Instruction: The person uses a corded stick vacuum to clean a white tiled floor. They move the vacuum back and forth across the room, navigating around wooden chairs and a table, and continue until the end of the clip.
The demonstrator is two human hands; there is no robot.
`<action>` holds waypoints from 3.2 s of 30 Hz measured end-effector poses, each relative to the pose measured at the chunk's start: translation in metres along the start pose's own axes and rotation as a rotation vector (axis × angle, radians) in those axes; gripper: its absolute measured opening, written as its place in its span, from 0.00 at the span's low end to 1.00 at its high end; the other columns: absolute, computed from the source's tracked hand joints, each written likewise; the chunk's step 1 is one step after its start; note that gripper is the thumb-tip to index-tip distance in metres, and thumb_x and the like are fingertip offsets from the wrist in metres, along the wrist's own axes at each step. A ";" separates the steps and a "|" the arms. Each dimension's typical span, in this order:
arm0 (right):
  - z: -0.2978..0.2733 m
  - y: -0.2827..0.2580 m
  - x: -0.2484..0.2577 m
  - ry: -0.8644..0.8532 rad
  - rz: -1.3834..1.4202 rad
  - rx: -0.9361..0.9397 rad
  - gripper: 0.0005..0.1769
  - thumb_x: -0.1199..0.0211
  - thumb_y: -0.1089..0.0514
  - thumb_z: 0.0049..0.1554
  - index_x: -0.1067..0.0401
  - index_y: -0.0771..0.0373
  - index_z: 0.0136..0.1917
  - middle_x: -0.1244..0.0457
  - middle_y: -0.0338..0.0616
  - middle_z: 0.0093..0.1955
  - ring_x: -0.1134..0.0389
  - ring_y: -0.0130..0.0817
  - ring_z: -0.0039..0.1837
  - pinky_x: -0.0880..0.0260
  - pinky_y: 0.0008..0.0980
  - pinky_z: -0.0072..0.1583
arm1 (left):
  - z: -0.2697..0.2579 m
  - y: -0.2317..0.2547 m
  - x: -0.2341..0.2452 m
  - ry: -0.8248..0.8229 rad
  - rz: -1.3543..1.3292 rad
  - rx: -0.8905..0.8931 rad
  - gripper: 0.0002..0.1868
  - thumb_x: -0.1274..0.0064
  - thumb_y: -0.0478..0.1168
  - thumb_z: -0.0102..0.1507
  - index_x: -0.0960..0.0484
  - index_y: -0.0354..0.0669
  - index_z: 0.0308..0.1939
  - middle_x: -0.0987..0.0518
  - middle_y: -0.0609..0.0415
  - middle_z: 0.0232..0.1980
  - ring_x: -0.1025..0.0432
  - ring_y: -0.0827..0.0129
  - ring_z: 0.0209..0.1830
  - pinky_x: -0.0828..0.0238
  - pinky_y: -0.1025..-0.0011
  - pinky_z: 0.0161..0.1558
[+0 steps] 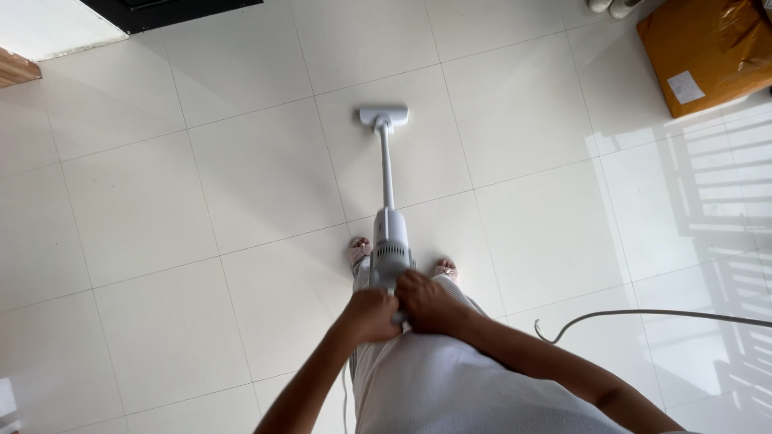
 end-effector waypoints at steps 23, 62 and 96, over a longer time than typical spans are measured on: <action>-0.145 0.007 0.000 -0.244 0.135 -0.057 0.16 0.34 0.64 0.39 0.25 0.63 0.44 0.32 0.46 0.49 0.31 0.50 0.60 0.26 0.43 0.59 | 0.021 0.115 -0.135 0.282 -0.139 0.264 0.17 0.44 0.46 0.59 0.18 0.38 0.46 0.21 0.41 0.45 0.22 0.44 0.48 0.24 0.53 0.49; -0.352 -0.246 0.032 -0.406 0.422 0.253 0.11 0.30 0.51 0.44 0.28 0.57 0.37 0.34 0.39 0.38 0.31 0.39 0.45 0.32 0.41 0.45 | -0.186 0.307 -0.291 0.134 -0.136 0.314 0.15 0.46 0.54 0.52 0.20 0.48 0.31 0.18 0.53 0.31 0.24 0.55 0.34 0.32 0.59 0.36; -0.611 -0.306 -0.031 -0.326 0.671 0.418 0.14 0.28 0.55 0.41 0.32 0.62 0.31 0.37 0.48 0.31 0.33 0.55 0.39 0.31 0.48 0.46 | -0.183 0.476 -0.529 0.170 -0.257 0.257 0.21 0.45 0.57 0.59 0.23 0.43 0.30 0.22 0.44 0.31 0.24 0.48 0.39 0.27 0.52 0.45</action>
Point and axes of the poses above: each hand's wrist, its own z-axis towards the middle knuckle, its own x-axis out of the back of the hand, y = z × x, the point moved 8 cm from there along z, towards the middle knuckle
